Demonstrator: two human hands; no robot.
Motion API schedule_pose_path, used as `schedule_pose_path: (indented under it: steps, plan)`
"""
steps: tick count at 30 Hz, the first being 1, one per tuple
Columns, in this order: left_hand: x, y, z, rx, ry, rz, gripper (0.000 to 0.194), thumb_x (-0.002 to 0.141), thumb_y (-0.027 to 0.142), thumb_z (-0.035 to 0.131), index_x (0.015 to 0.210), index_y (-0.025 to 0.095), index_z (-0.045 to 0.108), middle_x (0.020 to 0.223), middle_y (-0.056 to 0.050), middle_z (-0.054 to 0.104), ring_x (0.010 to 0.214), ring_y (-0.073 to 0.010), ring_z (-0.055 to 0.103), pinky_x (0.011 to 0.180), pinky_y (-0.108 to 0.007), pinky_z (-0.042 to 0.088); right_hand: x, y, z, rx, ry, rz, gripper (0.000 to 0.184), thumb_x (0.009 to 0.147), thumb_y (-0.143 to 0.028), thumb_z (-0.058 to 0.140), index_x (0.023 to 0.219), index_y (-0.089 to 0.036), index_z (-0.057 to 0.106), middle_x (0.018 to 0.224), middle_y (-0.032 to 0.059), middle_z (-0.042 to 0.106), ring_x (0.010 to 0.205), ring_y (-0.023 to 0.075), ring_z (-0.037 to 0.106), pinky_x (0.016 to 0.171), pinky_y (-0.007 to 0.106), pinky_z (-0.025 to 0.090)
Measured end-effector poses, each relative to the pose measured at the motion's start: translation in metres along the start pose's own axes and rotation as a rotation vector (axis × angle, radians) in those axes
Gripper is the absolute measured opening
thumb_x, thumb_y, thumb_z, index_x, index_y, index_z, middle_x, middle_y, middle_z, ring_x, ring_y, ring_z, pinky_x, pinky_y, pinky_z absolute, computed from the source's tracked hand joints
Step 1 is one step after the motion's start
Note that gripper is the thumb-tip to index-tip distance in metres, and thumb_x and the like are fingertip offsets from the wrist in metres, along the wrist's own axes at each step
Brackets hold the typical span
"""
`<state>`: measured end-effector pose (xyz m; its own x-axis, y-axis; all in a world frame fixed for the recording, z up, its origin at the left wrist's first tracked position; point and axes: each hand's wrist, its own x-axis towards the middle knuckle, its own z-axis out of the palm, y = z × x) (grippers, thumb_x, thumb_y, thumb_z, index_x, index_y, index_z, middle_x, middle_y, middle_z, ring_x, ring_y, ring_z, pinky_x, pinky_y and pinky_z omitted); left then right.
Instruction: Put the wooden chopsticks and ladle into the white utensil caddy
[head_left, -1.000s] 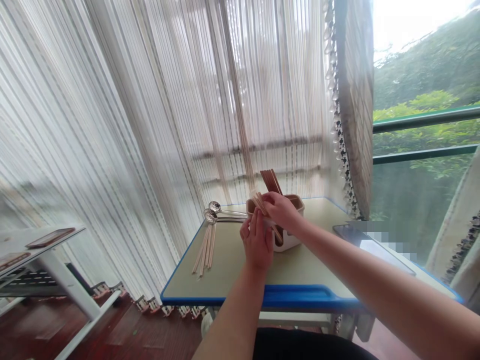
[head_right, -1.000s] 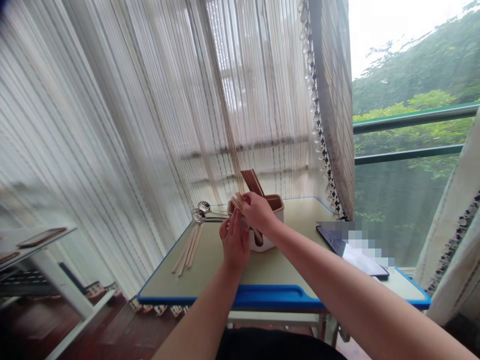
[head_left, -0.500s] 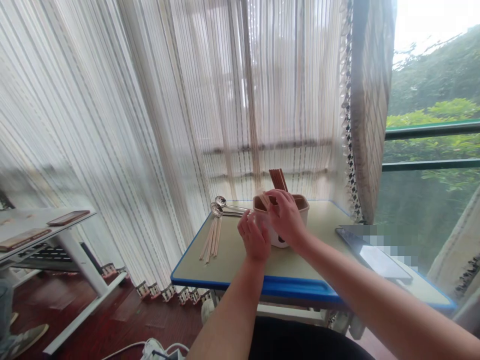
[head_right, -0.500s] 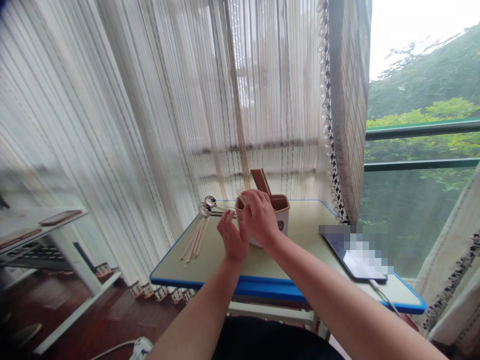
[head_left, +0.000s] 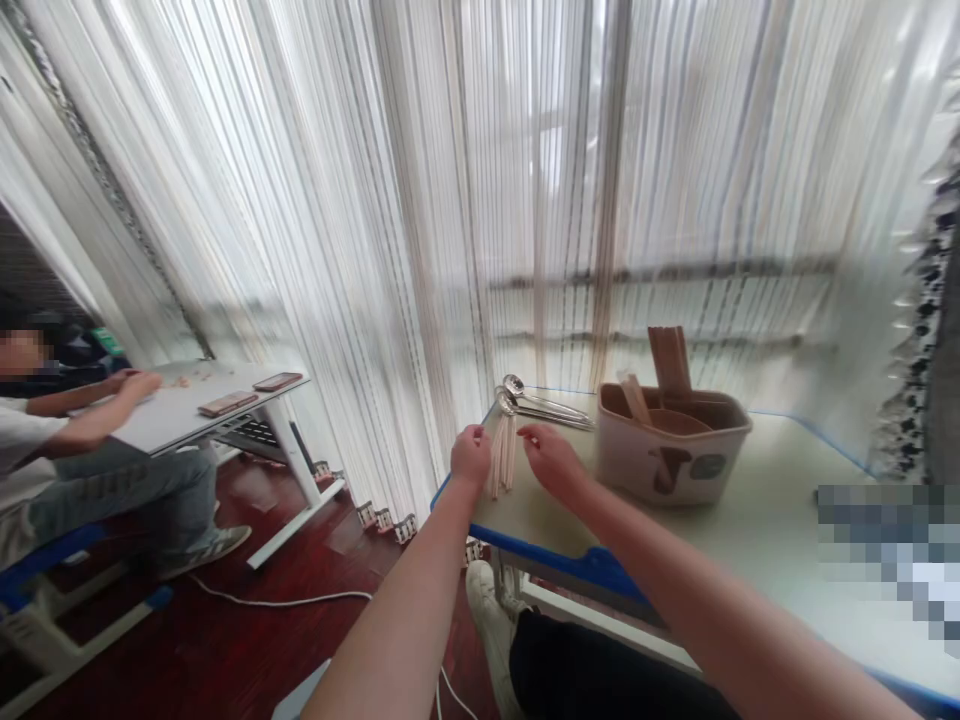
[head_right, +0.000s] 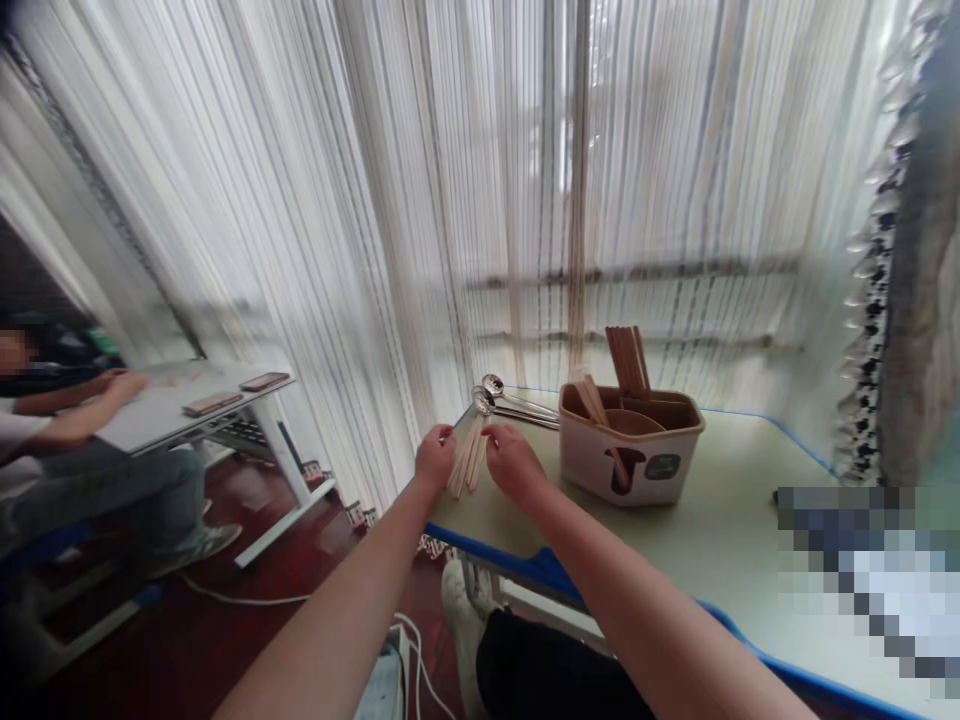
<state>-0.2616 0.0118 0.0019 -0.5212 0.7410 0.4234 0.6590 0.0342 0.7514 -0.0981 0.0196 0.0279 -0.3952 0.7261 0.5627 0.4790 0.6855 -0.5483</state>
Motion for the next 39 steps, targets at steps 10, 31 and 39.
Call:
schedule_pose_path:
  steps: [10,31,39]
  plan:
    - [-0.006,-0.015,0.008,0.033,-0.111,0.141,0.026,0.076,0.026,0.053,0.096,0.016,0.067,0.096,-0.01,0.067,0.084,-0.0199,0.061,0.078,-0.031,0.045,-0.007,0.021,0.02,-0.327,-0.24,0.021,0.024,0.082,-0.029,0.047,0.086,-0.016,0.067,0.091,0.0089,0.064,0.092,0.0196,0.054,0.084,0.029,0.037]
    - [-0.017,-0.004,-0.004,0.129,-0.231,0.119,0.019,0.075,0.024,0.051,0.08,0.018,0.068,0.071,-0.003,0.065,0.067,-0.0151,0.056,0.062,-0.025,0.038,-0.013,0.004,-0.004,-0.541,-0.28,0.441,0.029,0.076,-0.027,0.046,0.088,-0.012,0.068,0.091,0.019,0.068,0.085,0.0297,0.065,0.066,0.036,0.046]
    - [-0.019,0.0,-0.006,0.071,-0.214,0.149,0.023,0.079,0.03,0.05,0.081,0.016,0.069,0.075,-0.005,0.067,0.07,-0.0158,0.058,0.065,-0.026,0.04,-0.014,0.009,-0.004,-0.49,-0.23,0.408,0.026,0.082,-0.023,0.04,0.091,-0.011,0.062,0.092,0.0168,0.065,0.085,0.0257,0.063,0.065,0.032,0.043]
